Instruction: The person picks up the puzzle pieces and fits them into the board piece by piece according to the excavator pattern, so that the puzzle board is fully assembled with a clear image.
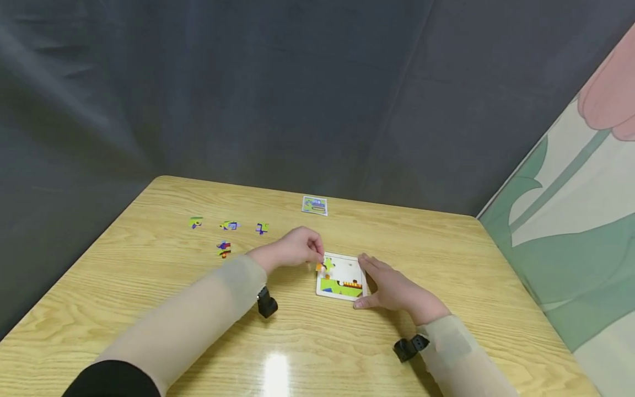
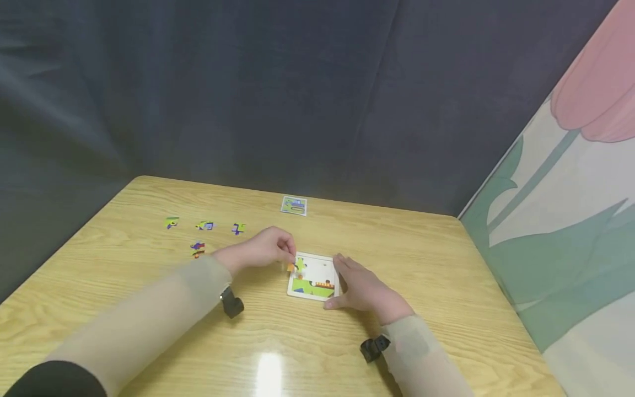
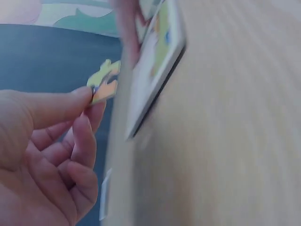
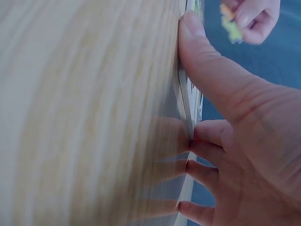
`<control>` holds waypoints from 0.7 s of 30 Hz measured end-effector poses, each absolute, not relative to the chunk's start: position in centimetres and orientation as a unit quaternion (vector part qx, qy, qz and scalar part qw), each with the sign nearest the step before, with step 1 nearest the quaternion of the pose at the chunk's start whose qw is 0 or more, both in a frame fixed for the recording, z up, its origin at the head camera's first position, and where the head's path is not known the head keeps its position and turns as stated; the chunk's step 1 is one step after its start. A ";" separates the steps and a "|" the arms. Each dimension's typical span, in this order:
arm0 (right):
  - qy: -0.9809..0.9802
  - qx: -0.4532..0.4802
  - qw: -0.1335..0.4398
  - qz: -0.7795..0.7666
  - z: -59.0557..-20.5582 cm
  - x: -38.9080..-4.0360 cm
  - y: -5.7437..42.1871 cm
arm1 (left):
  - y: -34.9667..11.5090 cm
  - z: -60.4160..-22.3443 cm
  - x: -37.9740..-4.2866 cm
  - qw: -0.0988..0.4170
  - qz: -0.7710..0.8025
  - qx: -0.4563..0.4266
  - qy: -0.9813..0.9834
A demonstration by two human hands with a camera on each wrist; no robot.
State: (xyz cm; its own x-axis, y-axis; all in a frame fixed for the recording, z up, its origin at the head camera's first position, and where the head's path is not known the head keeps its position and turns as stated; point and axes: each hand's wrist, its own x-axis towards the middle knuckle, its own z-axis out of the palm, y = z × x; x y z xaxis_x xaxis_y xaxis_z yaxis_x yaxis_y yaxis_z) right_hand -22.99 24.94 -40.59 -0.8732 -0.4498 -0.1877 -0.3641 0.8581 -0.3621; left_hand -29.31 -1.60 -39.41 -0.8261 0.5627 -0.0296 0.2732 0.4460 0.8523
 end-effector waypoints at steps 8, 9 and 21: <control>0.956 -0.204 0.140 -0.159 -40.6 -23.1 24.9 | 0.6 -40.6 -28.9 0.155 0.443 0.226 0.854; 0.956 -0.204 0.140 -0.158 -40.6 -23.1 24.9 | 0.6 -40.6 -28.9 0.154 0.443 0.226 0.854; 0.956 -0.204 0.140 -0.160 -40.6 -23.2 24.9 | 0.6 -41.3 -28.6 0.149 0.403 0.244 0.869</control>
